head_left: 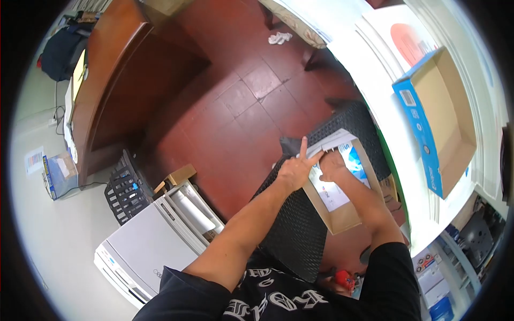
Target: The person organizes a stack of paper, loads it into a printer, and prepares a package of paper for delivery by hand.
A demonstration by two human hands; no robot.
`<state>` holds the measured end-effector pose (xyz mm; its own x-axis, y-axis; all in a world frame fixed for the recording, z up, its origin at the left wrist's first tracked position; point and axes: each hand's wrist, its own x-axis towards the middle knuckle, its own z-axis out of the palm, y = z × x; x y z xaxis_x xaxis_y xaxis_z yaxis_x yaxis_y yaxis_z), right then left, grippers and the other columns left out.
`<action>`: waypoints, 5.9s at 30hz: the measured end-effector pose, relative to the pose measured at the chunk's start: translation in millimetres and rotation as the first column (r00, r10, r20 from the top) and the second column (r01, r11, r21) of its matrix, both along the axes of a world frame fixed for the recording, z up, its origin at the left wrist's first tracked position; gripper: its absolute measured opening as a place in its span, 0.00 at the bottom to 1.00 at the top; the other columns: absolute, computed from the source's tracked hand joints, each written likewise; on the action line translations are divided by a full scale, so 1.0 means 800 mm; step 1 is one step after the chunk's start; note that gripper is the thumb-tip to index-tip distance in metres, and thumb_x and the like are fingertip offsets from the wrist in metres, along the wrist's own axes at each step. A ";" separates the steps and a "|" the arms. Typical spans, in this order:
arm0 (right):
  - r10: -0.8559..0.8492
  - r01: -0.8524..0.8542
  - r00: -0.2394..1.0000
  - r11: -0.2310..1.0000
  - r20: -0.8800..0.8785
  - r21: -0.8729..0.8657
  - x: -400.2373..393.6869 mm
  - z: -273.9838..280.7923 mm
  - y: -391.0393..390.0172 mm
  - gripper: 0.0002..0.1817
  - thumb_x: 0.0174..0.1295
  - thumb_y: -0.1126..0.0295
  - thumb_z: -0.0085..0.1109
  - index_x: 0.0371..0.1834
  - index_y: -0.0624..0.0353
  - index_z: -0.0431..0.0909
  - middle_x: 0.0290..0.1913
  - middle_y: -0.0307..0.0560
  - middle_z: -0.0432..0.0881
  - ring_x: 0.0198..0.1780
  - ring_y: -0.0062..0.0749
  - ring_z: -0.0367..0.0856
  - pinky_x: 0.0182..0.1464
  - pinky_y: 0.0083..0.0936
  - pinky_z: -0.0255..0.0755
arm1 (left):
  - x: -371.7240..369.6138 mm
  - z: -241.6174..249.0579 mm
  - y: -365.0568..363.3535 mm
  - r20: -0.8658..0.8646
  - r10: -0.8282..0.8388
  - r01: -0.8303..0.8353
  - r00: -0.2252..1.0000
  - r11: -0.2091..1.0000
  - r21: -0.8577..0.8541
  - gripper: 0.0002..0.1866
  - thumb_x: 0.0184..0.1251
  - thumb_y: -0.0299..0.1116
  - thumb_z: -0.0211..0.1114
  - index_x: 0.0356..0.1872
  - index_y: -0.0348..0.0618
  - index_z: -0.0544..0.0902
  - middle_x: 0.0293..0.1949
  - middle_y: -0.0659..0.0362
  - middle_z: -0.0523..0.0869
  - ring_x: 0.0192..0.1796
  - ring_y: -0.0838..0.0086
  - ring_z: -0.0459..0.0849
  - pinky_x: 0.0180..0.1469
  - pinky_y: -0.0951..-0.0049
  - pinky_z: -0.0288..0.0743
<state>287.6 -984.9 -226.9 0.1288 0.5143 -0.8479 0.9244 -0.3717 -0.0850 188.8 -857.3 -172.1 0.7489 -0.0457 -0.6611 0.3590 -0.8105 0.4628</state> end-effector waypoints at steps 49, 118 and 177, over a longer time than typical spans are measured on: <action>0.036 -0.036 0.999 0.971 0.004 0.237 -0.051 0.137 -0.149 0.15 0.57 0.68 0.57 0.49 0.49 0.79 0.50 0.49 0.83 0.58 0.42 0.79 0.68 0.46 0.59 | -0.050 0.128 0.072 0.303 -0.286 0.275 0.909 0.958 0.082 0.17 0.53 0.26 0.63 0.46 0.37 0.81 0.50 0.46 0.82 0.47 0.54 0.86 0.47 0.58 0.81; -0.017 0.046 0.999 0.495 -0.044 0.868 -0.263 0.228 1.463 0.20 0.52 0.60 0.66 0.47 0.58 0.79 0.53 0.48 0.75 0.59 0.42 0.70 0.58 0.44 0.62 | -0.461 0.204 1.135 0.553 0.601 -0.817 0.576 0.422 0.393 0.53 0.51 0.58 0.70 0.77 0.49 0.55 0.76 0.35 0.43 0.76 0.34 0.40 0.72 0.33 0.36; -0.303 0.993 0.105 -0.016 -0.947 0.115 -0.343 0.236 0.921 0.28 0.52 0.86 0.57 0.58 0.58 0.66 0.35 0.38 0.72 0.37 0.20 0.71 0.42 0.19 0.69 | -0.465 0.227 1.124 0.627 0.151 -0.485 0.764 0.775 0.405 0.44 0.49 0.49 0.71 0.70 0.51 0.66 0.75 0.41 0.50 0.77 0.43 0.49 0.70 0.32 0.41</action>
<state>13.4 -248.1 -38.1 0.5665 0.7608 -0.3165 -0.2684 -0.1927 -0.9438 -183.0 41.5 9.9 0.8755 0.4831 0.0111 0.4710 -0.8581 0.2045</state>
